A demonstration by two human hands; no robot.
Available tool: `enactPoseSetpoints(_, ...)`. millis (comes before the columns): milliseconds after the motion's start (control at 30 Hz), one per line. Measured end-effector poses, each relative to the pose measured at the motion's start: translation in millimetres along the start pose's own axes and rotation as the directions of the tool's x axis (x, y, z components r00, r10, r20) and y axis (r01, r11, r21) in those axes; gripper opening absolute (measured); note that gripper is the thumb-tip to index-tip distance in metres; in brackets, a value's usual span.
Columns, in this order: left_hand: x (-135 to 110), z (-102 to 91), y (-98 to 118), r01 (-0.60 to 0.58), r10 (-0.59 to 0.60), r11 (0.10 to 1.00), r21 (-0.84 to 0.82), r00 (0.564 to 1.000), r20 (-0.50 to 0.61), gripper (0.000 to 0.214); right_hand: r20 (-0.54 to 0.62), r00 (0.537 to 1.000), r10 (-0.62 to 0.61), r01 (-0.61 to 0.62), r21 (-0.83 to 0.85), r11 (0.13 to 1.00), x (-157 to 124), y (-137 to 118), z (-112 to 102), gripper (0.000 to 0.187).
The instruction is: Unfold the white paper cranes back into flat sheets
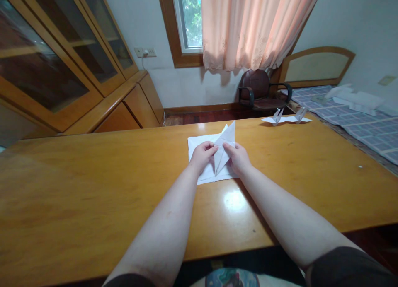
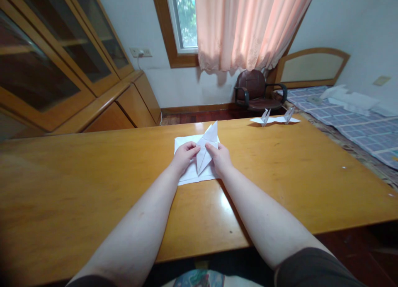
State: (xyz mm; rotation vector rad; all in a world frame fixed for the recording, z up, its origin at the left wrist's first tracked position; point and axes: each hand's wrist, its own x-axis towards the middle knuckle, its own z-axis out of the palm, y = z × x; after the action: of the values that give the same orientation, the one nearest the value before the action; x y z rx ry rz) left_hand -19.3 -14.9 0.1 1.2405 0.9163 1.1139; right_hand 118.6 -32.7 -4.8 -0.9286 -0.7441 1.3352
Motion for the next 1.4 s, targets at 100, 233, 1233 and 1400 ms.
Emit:
enactPoseSetpoints(100,0.0,-0.7,-0.7,0.052,-0.050,0.994,-0.095,0.998,0.029,0.023,0.009,1.000,0.006,-0.006,-0.038,0.999,1.0,1.3,-0.2,0.031)
enactPoseSetpoints(233,-0.8,-0.1,0.5,0.061,-0.052,0.988,-0.144,0.996,0.069,0.022,-0.040,0.995,-0.095,0.088,-0.141,0.986,2.7,0.5,-0.6,0.040)
enactPoseSetpoints(1233,-4.1,4.6,6.2,-0.258,0.340,0.863,0.434,0.932,-0.122,0.021,0.028,0.999,0.023,-0.020,-0.112,0.993,-1.0,-2.5,5.1,0.031)
enactPoseSetpoints(1400,-3.3,3.9,4.6,-0.276,0.358,0.853,0.443,0.927,-0.112,0.020,0.035,0.999,0.001,0.007,-0.220,0.976,-1.4,-1.3,5.2,0.029)
